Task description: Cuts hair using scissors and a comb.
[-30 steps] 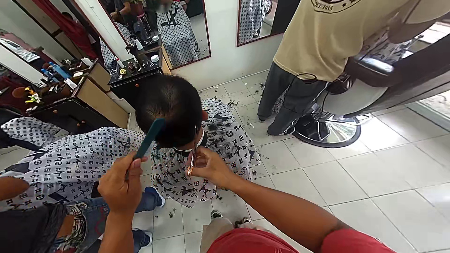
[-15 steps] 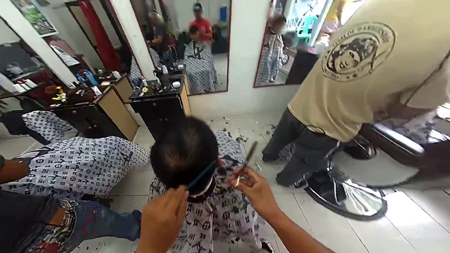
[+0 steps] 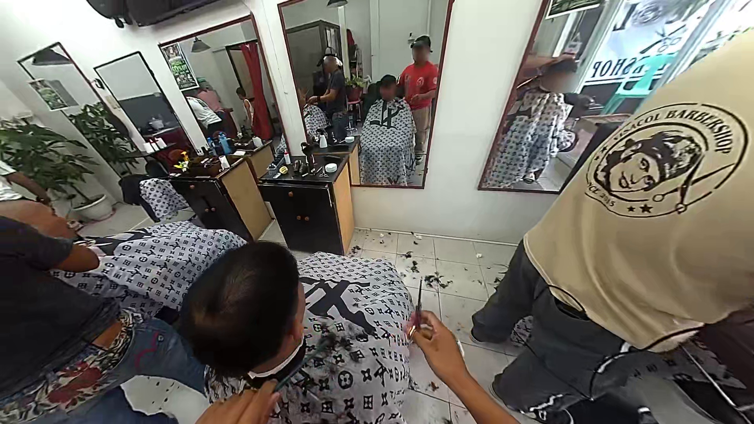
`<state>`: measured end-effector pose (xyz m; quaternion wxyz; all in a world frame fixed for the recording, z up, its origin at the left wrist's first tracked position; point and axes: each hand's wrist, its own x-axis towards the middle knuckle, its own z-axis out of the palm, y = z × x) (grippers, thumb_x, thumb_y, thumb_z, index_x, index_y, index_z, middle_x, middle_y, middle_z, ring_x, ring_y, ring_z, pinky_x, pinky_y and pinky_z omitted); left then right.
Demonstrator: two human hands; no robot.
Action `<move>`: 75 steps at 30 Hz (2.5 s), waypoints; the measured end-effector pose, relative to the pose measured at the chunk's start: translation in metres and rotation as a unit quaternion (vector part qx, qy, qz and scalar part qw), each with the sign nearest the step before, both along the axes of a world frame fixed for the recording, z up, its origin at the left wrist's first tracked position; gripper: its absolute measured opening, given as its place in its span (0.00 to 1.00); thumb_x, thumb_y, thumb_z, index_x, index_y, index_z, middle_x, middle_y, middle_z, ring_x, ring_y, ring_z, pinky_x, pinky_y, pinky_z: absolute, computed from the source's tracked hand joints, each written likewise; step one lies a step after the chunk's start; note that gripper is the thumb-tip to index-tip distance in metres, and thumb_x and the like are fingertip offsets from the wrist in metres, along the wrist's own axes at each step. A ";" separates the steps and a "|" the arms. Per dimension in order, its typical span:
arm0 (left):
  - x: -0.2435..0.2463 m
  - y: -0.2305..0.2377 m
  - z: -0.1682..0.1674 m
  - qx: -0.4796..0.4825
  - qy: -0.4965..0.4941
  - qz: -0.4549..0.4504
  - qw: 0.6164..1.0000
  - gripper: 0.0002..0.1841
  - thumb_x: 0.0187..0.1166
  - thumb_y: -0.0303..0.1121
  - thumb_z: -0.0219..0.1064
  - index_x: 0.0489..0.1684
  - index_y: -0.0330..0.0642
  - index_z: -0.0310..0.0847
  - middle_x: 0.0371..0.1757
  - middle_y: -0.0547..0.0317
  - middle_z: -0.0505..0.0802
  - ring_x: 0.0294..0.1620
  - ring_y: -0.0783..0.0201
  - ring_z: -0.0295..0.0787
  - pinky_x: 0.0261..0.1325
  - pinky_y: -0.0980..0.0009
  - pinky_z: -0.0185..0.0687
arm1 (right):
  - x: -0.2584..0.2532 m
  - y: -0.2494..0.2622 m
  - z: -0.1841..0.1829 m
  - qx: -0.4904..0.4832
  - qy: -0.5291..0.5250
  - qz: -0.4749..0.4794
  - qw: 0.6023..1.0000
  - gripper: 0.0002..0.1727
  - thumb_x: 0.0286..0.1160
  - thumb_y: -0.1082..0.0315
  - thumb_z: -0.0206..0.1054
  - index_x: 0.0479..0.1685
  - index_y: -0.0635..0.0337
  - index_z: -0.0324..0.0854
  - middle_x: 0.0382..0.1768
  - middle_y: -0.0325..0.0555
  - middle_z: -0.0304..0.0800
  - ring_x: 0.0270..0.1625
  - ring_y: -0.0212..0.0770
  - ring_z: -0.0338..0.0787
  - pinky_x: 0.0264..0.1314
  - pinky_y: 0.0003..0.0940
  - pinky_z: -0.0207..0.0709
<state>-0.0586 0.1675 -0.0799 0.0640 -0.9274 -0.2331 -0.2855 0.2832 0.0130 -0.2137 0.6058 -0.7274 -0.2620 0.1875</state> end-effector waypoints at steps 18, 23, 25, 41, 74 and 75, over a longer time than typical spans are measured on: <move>-0.023 -0.017 0.012 -0.133 -0.333 0.147 0.922 0.20 0.92 0.40 0.52 0.51 0.33 0.87 0.32 0.56 0.93 0.25 0.69 0.85 0.32 0.67 0.84 | 0.020 0.116 0.186 0.008 -0.636 0.165 0.754 0.17 0.72 0.68 0.74 0.56 0.69 0.88 0.51 0.66 0.93 0.53 0.69 0.93 0.58 0.74 0.79; -0.016 -0.021 0.019 -0.121 -0.345 0.191 0.911 0.18 0.92 0.40 0.53 0.54 0.38 0.86 0.32 0.62 0.92 0.23 0.74 0.81 0.29 0.73 0.79 | 0.003 0.139 0.200 0.044 -0.708 0.233 0.665 0.21 0.64 0.66 0.81 0.55 0.68 0.88 0.52 0.64 0.93 0.56 0.65 0.93 0.72 0.75 0.71; -0.006 -0.021 0.018 -0.096 -0.341 0.195 0.915 0.17 0.91 0.40 0.55 0.51 0.38 0.87 0.31 0.63 0.92 0.23 0.76 0.81 0.29 0.76 0.78 | -0.008 0.143 0.200 0.075 -0.734 0.257 0.624 0.19 0.65 0.66 0.80 0.53 0.66 0.88 0.51 0.61 0.93 0.56 0.61 0.94 0.72 0.70 0.74; 0.037 -0.033 0.005 0.108 -0.087 0.163 0.977 0.17 0.88 0.40 0.58 0.43 0.43 0.93 0.26 0.53 0.91 0.24 0.52 0.88 0.25 0.57 0.78 | 0.056 0.192 0.171 0.096 -0.682 0.268 0.674 0.18 0.66 0.69 0.78 0.55 0.68 0.87 0.54 0.64 0.92 0.58 0.64 0.93 0.73 0.70 0.73; 0.059 -0.038 -0.010 0.143 -0.192 0.238 0.941 0.08 0.78 0.33 0.72 0.49 0.47 0.95 0.45 0.51 0.96 0.40 0.52 0.90 0.40 0.58 0.79 | 0.031 0.186 0.132 0.189 -0.705 0.211 0.651 0.10 0.75 0.65 0.71 0.50 0.59 0.87 0.55 0.52 0.94 0.68 0.55 0.90 0.80 0.62 0.70; 0.059 -0.037 -0.009 0.161 -0.189 0.234 0.940 0.08 0.79 0.32 0.72 0.49 0.47 0.95 0.44 0.51 0.96 0.39 0.52 0.89 0.38 0.58 0.77 | 0.026 0.187 0.134 0.195 -0.711 0.208 0.643 0.10 0.76 0.65 0.70 0.50 0.58 0.87 0.55 0.51 0.94 0.68 0.54 0.90 0.80 0.61 0.70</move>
